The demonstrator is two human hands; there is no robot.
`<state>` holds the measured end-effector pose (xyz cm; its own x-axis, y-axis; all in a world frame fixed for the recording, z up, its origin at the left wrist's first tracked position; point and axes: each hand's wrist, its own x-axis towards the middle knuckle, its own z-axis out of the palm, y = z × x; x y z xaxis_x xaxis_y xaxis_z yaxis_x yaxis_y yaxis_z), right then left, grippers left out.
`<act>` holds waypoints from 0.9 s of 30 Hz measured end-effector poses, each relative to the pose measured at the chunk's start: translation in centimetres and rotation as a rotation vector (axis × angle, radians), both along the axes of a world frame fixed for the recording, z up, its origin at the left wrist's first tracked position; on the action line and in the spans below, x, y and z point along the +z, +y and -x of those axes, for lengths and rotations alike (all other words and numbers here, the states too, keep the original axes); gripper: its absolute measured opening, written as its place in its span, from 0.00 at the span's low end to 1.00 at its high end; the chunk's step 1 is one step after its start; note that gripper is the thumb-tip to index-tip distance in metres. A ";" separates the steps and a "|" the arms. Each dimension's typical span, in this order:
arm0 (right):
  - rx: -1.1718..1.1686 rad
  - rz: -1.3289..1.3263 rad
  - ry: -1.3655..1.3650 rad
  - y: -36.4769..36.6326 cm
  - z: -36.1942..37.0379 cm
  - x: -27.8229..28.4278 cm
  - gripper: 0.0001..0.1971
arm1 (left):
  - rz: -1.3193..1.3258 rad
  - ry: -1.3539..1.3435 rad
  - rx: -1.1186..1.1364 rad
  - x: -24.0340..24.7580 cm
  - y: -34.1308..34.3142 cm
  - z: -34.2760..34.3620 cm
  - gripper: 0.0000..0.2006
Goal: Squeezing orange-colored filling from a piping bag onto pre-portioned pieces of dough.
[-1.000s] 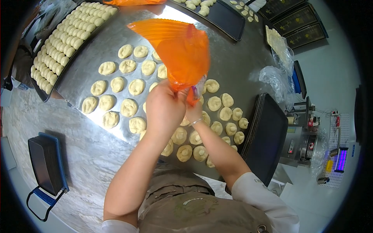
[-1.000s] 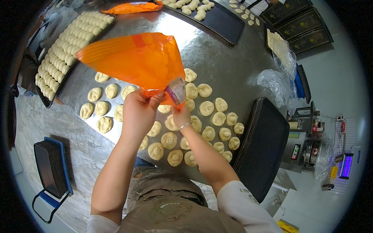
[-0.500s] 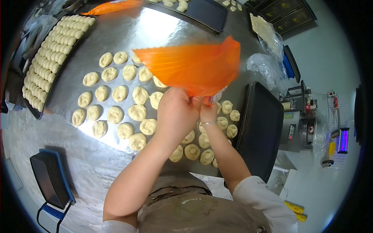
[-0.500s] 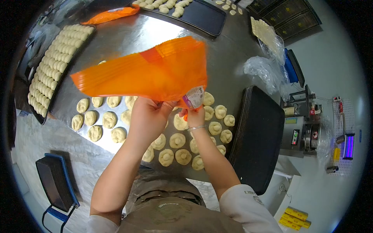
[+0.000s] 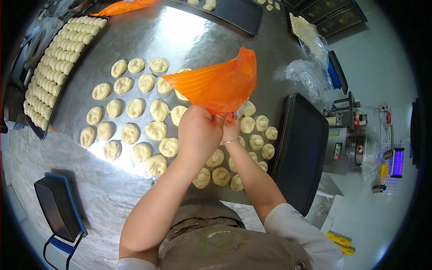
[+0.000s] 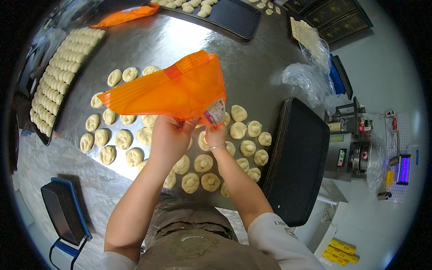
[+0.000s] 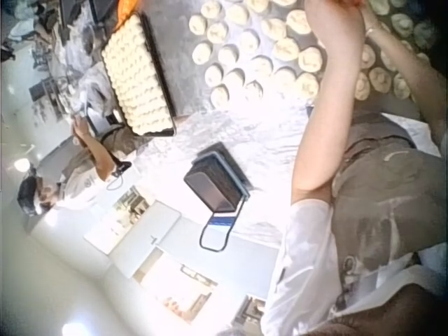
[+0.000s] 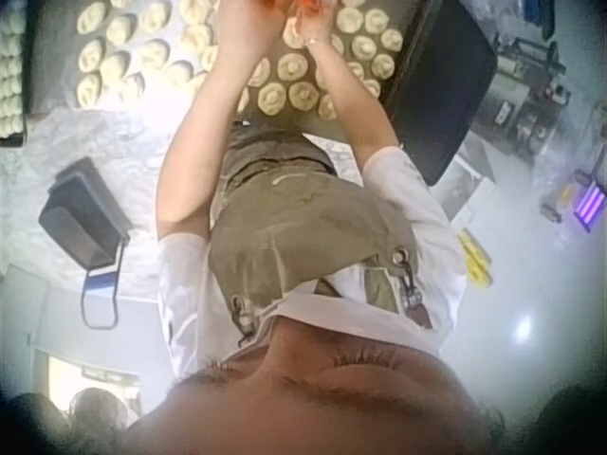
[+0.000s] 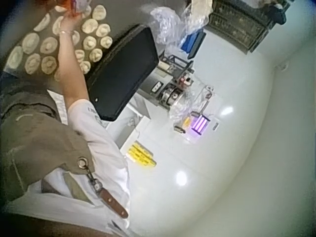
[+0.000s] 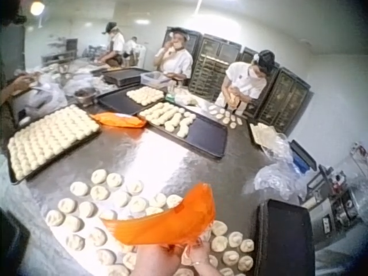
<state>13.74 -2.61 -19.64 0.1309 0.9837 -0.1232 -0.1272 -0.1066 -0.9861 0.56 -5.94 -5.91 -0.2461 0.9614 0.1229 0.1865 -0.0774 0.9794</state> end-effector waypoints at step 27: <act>-0.040 -0.072 -0.633 -1.1 -2.9 -0.1 0.09 | 0.055 0.072 -0.094 2.8 -1.0 0.2 0.07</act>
<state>16.67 -3.67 -19.73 0.1937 0.9794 0.0568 0.4802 -0.0442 -0.8760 0.41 -6.90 -3.10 -0.1471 0.9856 0.0839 0.2514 -0.0448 0.9668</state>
